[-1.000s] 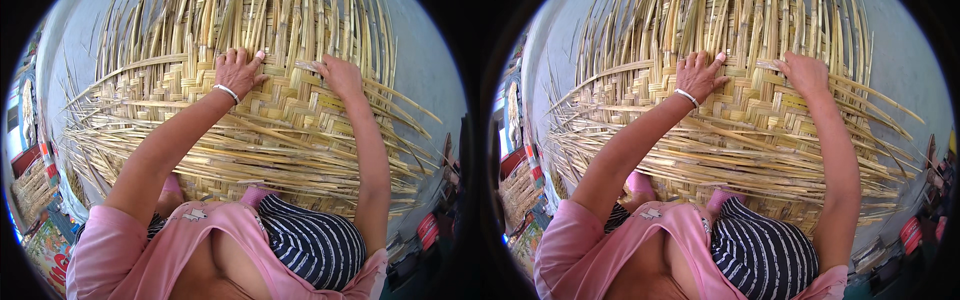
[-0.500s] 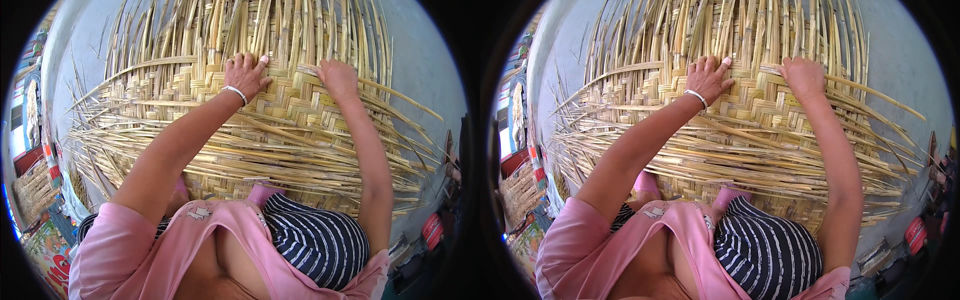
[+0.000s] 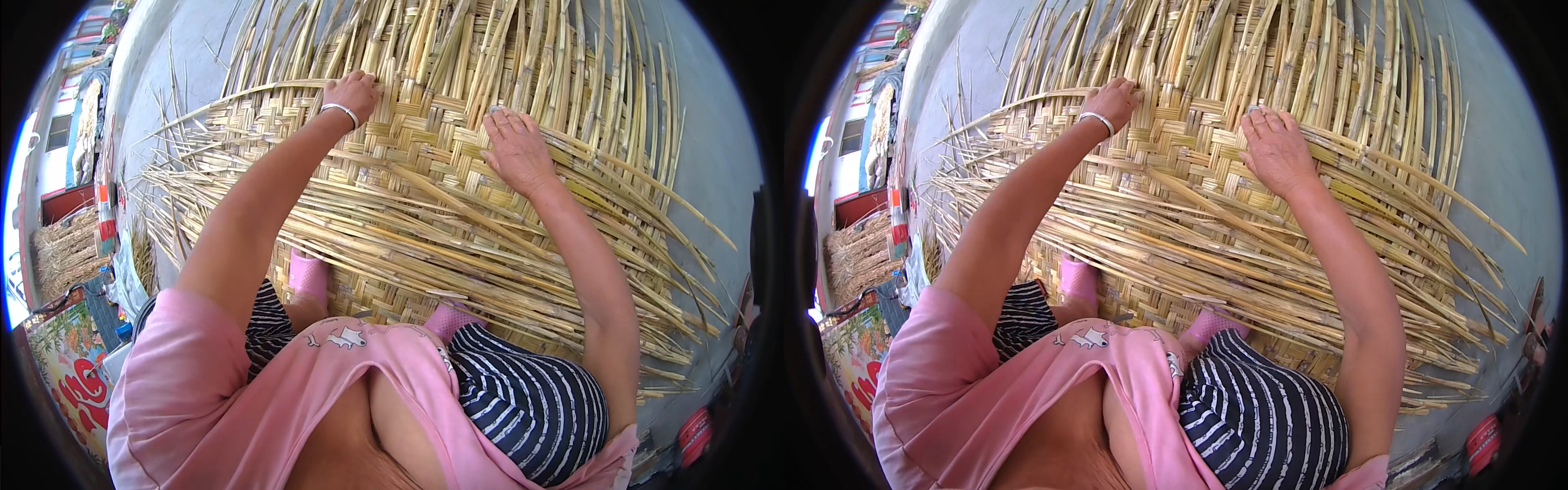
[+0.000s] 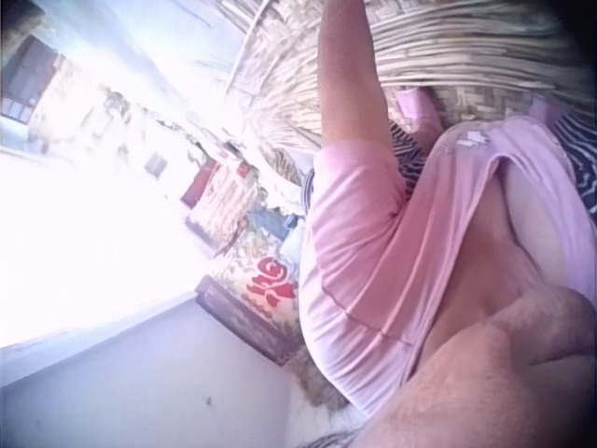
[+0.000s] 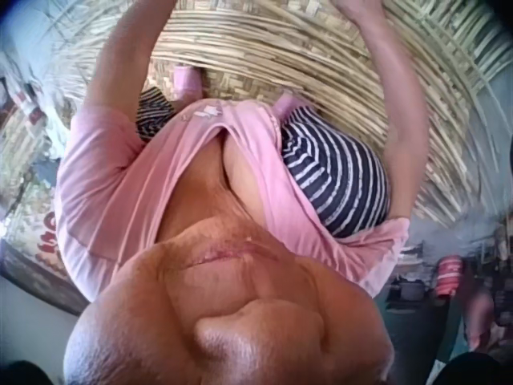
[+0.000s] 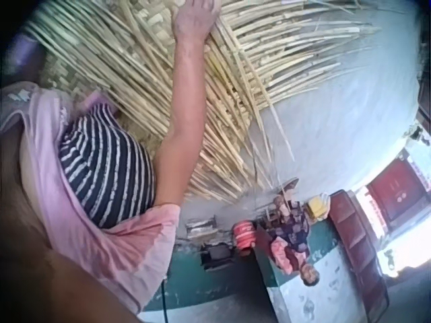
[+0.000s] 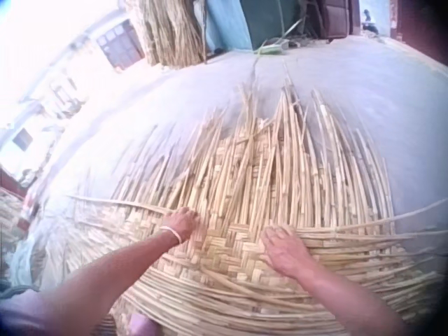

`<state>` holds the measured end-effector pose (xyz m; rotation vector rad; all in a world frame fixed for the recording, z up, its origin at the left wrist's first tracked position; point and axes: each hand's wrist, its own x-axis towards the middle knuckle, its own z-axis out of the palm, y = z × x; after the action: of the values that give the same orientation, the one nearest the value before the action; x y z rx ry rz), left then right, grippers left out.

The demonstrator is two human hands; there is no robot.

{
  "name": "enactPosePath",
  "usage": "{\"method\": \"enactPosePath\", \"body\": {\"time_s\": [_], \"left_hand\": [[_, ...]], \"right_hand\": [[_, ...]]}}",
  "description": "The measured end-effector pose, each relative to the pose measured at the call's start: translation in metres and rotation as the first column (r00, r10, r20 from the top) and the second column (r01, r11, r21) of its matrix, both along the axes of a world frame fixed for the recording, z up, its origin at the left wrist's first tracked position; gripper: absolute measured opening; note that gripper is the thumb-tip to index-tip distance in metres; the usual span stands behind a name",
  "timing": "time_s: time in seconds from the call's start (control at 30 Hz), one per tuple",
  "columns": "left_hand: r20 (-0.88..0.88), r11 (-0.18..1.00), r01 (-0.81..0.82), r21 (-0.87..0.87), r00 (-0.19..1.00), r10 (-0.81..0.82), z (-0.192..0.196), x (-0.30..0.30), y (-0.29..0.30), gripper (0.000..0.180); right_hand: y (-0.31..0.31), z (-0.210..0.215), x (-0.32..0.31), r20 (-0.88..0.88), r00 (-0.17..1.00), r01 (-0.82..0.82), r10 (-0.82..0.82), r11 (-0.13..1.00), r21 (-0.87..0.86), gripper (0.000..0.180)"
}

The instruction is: The person weaves a large flat basket using dried palm leaves. They interlace the leaves by hand, adjusting and tightening the weave to form a consistent pattern.

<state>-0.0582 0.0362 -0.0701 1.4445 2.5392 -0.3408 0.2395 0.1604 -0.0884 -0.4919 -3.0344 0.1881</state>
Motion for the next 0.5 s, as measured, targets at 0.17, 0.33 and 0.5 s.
{"method": "enactPosePath", "body": {"time_s": [0.17, 0.33, 0.5], "left_hand": [[0.111, 0.983, 0.086, -0.164, 0.991, -0.069, 0.018, -0.025, 0.032, 0.04], [0.299, 0.966, 0.184, -0.184, 0.946, -0.124, 0.015, -0.036, 0.033, 0.036], [0.468, 0.922, 0.137, -0.363, 0.882, 0.053, 0.012, -0.046, 0.048, 0.03]], "right_hand": [[-0.002, 0.007, -0.002, 0.043, 0.998, 0.038, -0.038, 0.999, -0.016, 0.055], [-0.001, 0.0, -0.004, -0.024, 0.999, 0.04, -0.04, 0.999, -0.006, 0.052], [-0.003, 0.003, -0.007, -0.027, 0.998, 0.054, -0.055, 0.998, -0.023, 0.052]]}}
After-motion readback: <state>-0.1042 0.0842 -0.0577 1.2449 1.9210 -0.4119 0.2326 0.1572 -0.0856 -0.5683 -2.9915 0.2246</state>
